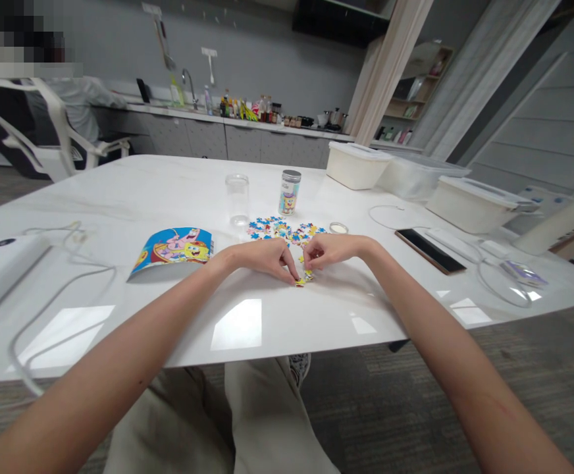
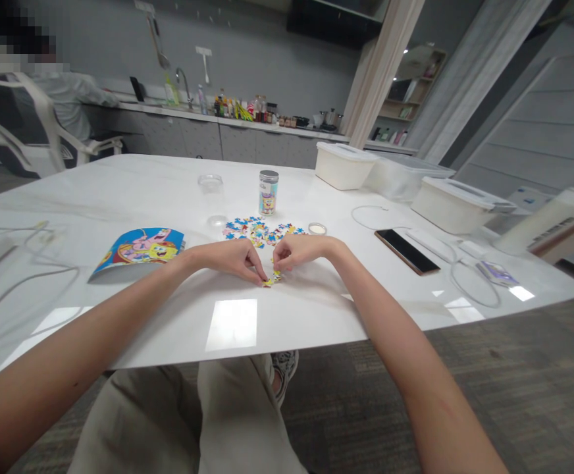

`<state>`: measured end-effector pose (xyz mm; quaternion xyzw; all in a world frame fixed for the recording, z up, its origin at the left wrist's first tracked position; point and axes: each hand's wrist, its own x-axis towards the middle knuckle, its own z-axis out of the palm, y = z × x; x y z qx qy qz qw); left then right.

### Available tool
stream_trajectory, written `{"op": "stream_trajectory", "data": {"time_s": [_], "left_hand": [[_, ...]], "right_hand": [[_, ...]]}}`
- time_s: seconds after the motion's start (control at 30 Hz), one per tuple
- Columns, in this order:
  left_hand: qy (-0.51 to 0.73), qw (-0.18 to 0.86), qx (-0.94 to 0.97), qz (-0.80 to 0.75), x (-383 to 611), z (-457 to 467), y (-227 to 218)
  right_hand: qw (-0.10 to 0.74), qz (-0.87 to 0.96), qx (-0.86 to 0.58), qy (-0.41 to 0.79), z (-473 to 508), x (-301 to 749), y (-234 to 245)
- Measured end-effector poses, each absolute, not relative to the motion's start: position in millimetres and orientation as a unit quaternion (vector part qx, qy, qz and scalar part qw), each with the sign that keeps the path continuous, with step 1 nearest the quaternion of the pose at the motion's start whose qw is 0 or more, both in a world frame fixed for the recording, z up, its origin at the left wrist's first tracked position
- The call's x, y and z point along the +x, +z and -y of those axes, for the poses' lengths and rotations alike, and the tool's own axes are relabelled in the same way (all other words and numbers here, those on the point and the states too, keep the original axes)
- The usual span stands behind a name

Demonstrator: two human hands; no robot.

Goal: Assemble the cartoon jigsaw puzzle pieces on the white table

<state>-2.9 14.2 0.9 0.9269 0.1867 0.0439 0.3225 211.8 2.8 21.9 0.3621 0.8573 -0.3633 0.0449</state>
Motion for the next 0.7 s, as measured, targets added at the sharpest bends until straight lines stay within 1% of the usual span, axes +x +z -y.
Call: {"op": "stream_trajectory", "data": {"time_s": [0.23,0.53,0.7], "left_hand": [[0.054,0.308,0.93,-0.192,-5.6,-17.6,-0.4],[0.067,0.32,0.928,-0.178,-2.9,-15.6,-1.6],[0.064,0.318,0.929,-0.176,-2.0,-15.8,-1.6]], "right_hand": [[0.063,-0.848,0.362,-0.383,-1.0,207.8,18.7],[0.049,-0.851,0.378,-0.362,1.0,206.0,19.7],[0.055,-0.86,0.377,-0.34,1.1,205.1,19.1]]}}
